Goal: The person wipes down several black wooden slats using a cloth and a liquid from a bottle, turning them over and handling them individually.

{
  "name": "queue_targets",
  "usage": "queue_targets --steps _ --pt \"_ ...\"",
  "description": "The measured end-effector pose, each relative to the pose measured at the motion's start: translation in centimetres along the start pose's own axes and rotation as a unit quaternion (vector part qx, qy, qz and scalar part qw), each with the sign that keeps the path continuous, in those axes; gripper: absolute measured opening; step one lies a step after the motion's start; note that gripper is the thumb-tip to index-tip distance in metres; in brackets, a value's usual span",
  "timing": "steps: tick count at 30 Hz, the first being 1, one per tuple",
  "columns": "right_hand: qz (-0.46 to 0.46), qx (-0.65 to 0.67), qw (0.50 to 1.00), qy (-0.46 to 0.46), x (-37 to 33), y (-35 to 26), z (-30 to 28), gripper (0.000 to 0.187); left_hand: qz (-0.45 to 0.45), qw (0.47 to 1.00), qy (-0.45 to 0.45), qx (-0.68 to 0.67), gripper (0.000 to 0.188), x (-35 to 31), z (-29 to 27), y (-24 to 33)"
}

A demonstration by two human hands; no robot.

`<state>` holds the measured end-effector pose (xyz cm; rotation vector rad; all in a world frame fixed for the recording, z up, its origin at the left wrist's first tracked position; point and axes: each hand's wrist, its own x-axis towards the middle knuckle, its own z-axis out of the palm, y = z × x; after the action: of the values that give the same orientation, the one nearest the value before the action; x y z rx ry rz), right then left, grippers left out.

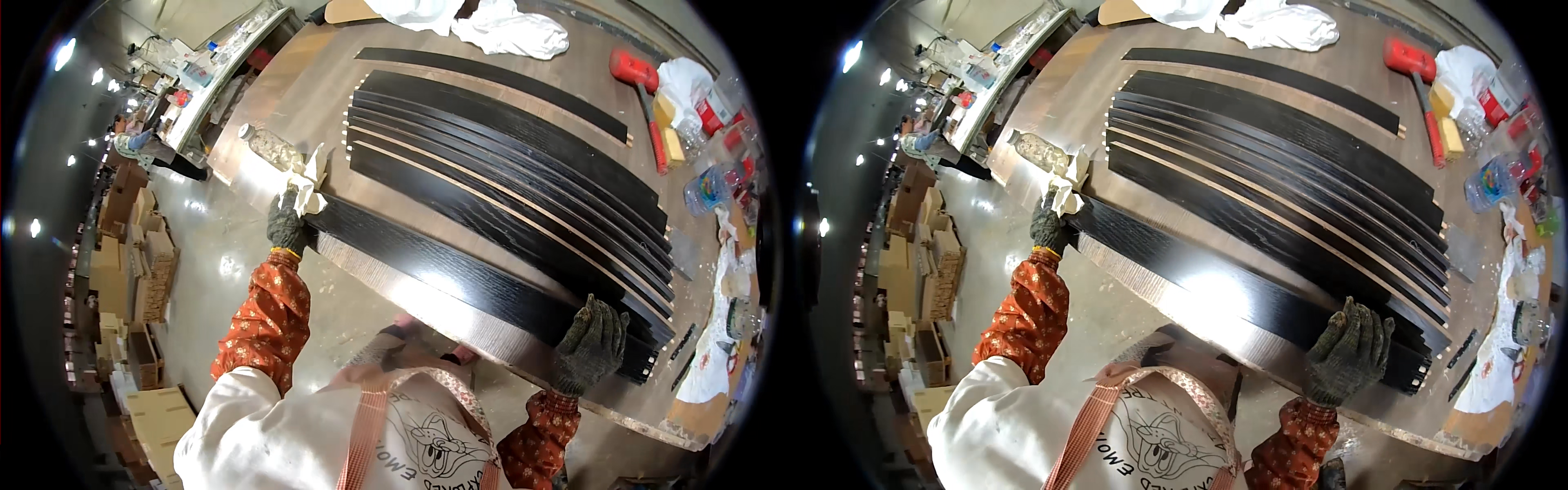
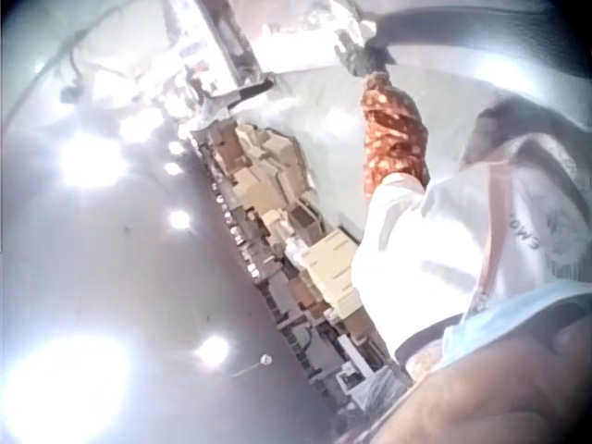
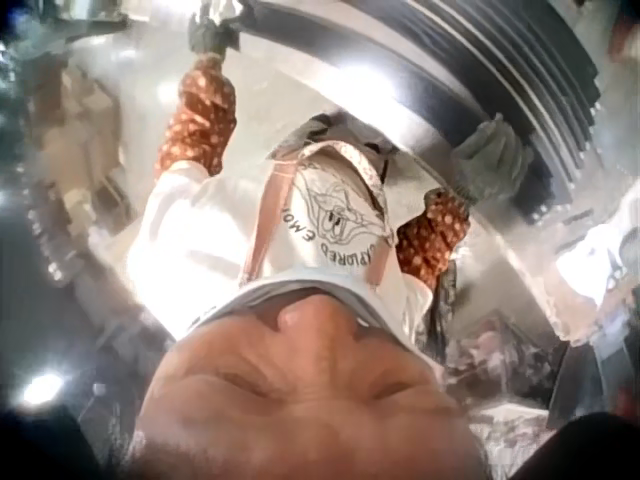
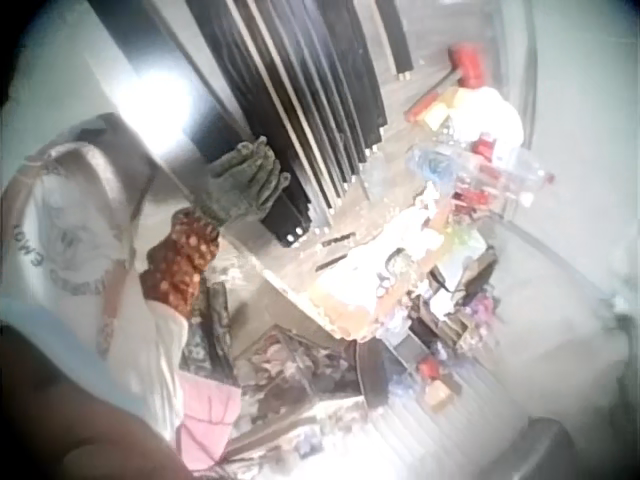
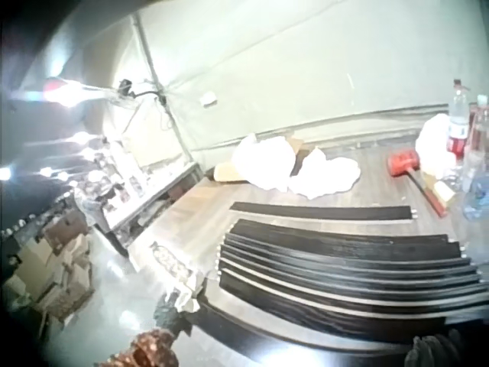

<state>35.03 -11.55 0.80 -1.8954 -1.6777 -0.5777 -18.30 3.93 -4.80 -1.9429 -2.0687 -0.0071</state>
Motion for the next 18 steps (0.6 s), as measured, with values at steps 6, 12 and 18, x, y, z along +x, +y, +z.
queue_targets --steps 6,12,18 --pt "-0.034 -0.007 0.998 0.046 -0.6 0.6 0.3 0.022 -0.25 0.473 -0.11 -0.838 0.043 1.7 -1.8 0.6" --pt "-0.051 -0.012 0.979 -0.195 1.6 -1.1 -2.6 0.066 -0.076 0.506 -0.184 -0.839 0.063 2.5 -3.3 -0.2" --pt "0.046 -0.105 0.969 -0.22 2.5 -3.6 -2.8 0.076 -0.119 0.455 -0.167 -0.867 0.064 1.1 -0.5 -1.4"
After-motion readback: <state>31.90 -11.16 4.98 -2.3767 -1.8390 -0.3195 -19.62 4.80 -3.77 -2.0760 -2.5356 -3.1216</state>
